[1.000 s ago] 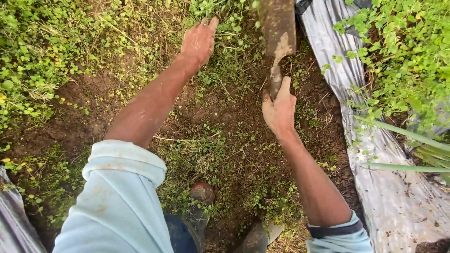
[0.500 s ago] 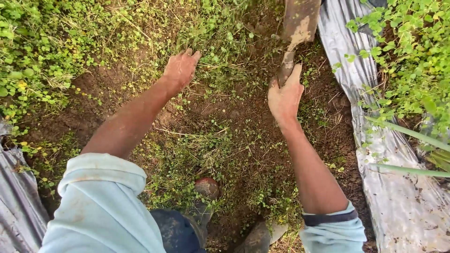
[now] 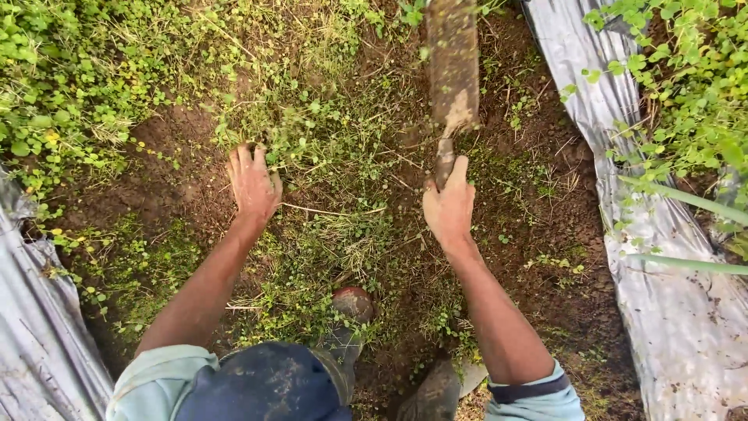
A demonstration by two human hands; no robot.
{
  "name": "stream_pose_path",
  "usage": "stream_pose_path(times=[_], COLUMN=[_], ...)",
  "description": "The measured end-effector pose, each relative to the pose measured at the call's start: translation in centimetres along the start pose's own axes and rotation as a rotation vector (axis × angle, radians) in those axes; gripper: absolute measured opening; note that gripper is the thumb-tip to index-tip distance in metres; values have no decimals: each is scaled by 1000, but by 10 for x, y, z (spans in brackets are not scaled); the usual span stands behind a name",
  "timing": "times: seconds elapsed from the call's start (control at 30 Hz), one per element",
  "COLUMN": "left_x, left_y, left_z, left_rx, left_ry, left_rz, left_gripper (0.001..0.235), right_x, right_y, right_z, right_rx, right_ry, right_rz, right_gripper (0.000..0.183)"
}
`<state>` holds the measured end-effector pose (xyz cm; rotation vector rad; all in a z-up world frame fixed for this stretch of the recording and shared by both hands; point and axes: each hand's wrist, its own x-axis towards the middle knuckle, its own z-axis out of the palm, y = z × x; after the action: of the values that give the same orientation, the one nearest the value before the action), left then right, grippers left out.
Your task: Clearing weeds from the soil between crop rows using a hand tool and manual pulling.
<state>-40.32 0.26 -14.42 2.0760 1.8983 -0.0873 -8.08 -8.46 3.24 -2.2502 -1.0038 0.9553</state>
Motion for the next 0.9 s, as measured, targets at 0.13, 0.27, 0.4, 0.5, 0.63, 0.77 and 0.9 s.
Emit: stream_pose_path(times=[0.13, 0.27, 0.4, 0.5, 0.63, 0.77, 0.9], left_x=[-21, -19, -21, -18, -21, -17, -10], left_y=[-21, -32, -25, -27, -11, -27, -14], left_z=[50, 82, 79, 72, 58, 76, 72], left_rx=[-99, -34, 5, -25, -72, -147, -201], left_ry=[56, 85, 16, 38, 59, 235, 409], left_rz=[-107, -165, -196, -227, -232, -186, -194], left_gripper=[52, 54, 61, 63, 63, 80, 103], right_x=[28, 17, 9, 19, 24, 4, -38], right_y=[-2, 8, 29, 15, -13, 17, -2], right_z=[0, 40, 38, 31, 36, 104, 54], right_rx=[78, 108, 10, 130, 213, 262, -7], right_ry=[234, -31, -264, -21, 237, -118, -461], right_rz=[-98, 10, 148, 21, -40, 120, 112], right_gripper=[42, 44, 33, 33, 28, 33, 57])
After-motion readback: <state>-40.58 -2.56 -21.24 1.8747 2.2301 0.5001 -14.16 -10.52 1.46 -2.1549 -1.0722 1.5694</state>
